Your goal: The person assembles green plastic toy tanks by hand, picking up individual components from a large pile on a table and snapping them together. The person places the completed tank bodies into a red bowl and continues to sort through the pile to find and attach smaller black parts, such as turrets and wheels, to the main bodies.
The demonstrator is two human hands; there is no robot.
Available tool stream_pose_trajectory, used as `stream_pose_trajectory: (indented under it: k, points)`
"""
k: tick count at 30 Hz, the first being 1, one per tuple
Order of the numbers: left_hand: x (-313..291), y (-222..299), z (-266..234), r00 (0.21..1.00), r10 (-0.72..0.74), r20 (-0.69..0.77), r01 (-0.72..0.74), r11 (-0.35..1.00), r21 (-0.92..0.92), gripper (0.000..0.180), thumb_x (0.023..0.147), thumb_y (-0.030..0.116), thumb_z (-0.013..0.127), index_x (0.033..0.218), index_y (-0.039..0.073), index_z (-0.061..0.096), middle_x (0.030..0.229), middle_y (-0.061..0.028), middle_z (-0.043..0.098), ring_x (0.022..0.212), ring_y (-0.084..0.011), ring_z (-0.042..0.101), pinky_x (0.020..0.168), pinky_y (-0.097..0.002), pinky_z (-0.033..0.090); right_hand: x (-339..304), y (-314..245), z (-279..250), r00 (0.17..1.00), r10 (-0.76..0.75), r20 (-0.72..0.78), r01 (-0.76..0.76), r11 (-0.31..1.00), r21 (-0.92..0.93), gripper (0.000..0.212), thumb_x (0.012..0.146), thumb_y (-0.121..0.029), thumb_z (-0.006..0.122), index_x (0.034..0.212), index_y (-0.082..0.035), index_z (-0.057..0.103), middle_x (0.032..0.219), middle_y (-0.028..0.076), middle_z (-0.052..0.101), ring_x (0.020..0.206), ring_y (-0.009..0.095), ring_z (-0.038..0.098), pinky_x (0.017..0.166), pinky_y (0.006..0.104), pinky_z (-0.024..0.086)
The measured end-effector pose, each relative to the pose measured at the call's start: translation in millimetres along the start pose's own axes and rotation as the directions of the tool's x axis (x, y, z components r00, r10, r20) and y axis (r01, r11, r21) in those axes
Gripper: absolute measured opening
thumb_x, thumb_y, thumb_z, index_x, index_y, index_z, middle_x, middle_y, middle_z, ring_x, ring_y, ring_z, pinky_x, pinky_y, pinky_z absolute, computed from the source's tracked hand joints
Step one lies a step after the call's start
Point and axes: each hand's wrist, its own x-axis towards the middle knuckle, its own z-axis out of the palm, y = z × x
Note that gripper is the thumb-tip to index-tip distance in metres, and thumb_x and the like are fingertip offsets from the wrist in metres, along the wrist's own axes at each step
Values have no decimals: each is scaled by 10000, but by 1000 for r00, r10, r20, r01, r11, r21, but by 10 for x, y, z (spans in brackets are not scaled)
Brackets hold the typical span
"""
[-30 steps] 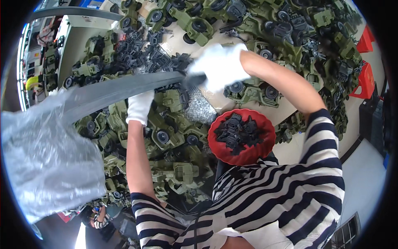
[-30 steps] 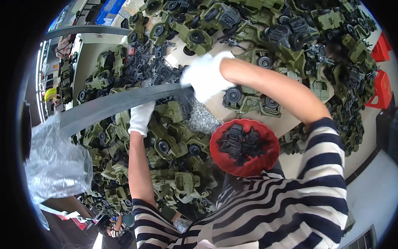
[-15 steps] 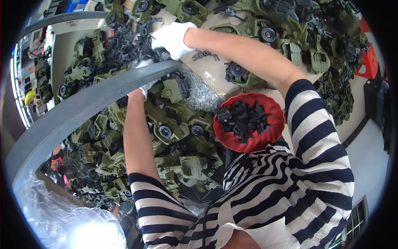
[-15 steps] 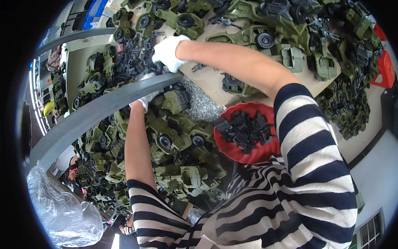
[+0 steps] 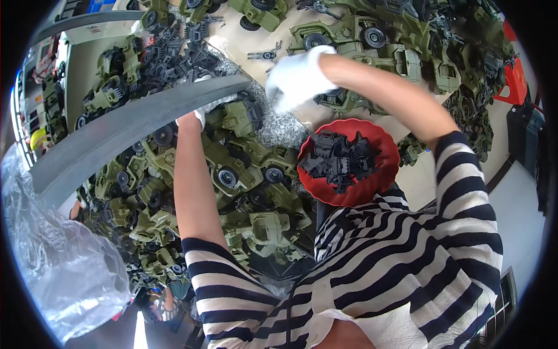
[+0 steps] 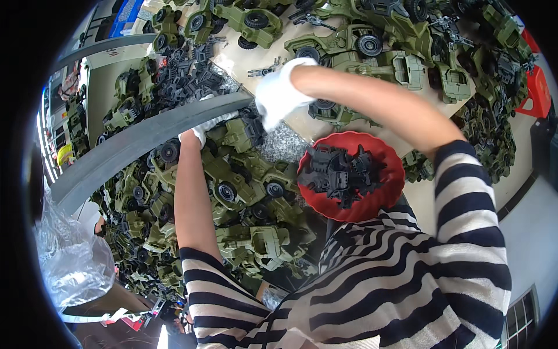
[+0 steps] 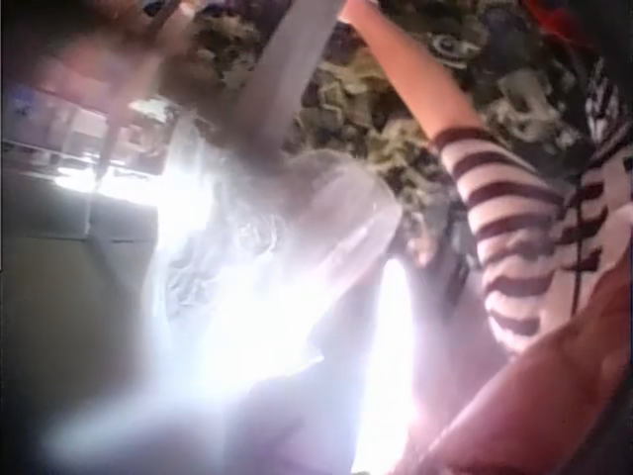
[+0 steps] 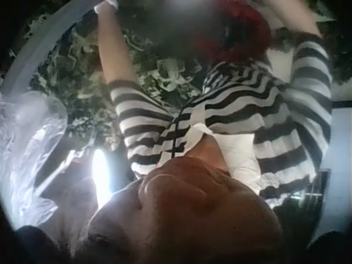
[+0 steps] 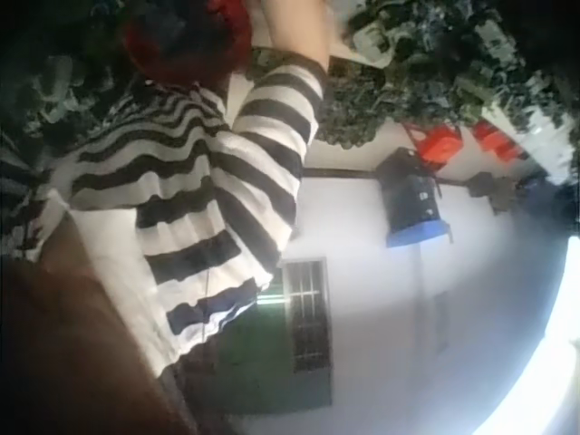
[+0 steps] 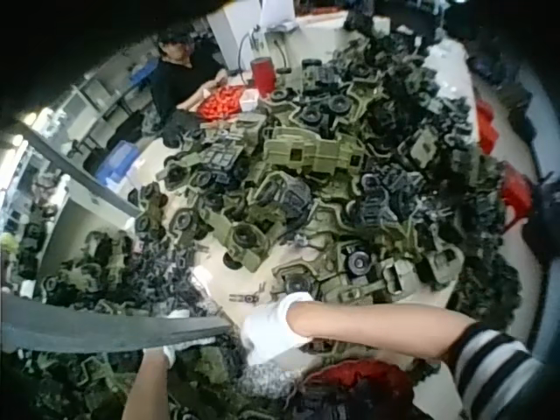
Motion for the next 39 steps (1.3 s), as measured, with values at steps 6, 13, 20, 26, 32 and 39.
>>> stream_pose_trajectory:
  k: [6, 13, 20, 26, 32, 39]
  points:
    - [99, 335, 223, 982, -191, -5, 173, 897, -407, 359, 941, 349, 593, 1179, 81, 612, 1217, -119, 642, 1123, -289, 608, 906, -433, 521, 933, 42, 565, 818, 427, -386, -324, 896, 303, 448, 909, -386, 542, 962, 18, 728, 942, 220, 715, 864, 377, 700, 822, 443, 543]
    - [-108, 225, 413, 976, 215, -31, -174, 856, 487, 397, 820, 315, 737, 1102, 76, 593, 1164, -171, 648, 1092, -381, 605, 973, -463, 451, 1243, -7, 597, 760, 597, -258, -449, 769, 455, 375, 818, -331, 655, 1038, -40, 744, 1081, 167, 725, 975, 343, 706, 843, 442, 554]
    - [-204, 406, 26, 951, 273, -146, -198, 898, 392, 225, 888, 270, 640, 985, 68, 642, 939, -150, 697, 908, -339, 678, 837, -443, 513, 1346, 276, 832, 806, 542, -238, -225, 652, 724, 330, 778, -349, 718, 874, -35, 752, 845, 128, 749, 745, 241, 720, 730, 380, 551]
    - [-1298, 1088, -363, 882, 5, -471, -222, 887, -406, 183, 872, 103, 673, 1034, 20, 649, 851, -81, 675, 748, -151, 618, 736, -319, 519, 799, 282, 425, 763, 464, -451, -345, 881, 322, 453, 865, -381, 534, 1006, 4, 730, 993, 222, 720, 927, 366, 705, 861, 430, 546]
    - [-2542, 1522, 293, 940, 128, -315, -149, 988, -43, 289, 800, 208, 770, 1005, 27, 673, 942, -118, 691, 786, -208, 661, 734, -327, 551, 1319, 194, -151, 599, 131, -790, -181, 983, 26, 322, 860, -281, 582, 1000, -44, 748, 1043, 190, 721, 930, 359, 706, 825, 441, 560]
    - [-2445, 1410, 527, 959, 211, -189, -211, 977, 18, 517, 831, 319, 761, 1257, 60, 625, 1161, -206, 649, 1027, -370, 641, 922, -424, 517, 1971, 294, -255, 745, 51, -665, -248, 947, -205, 250, 816, -172, 642, 998, -39, 750, 1036, 174, 728, 918, 354, 713, 773, 449, 576]
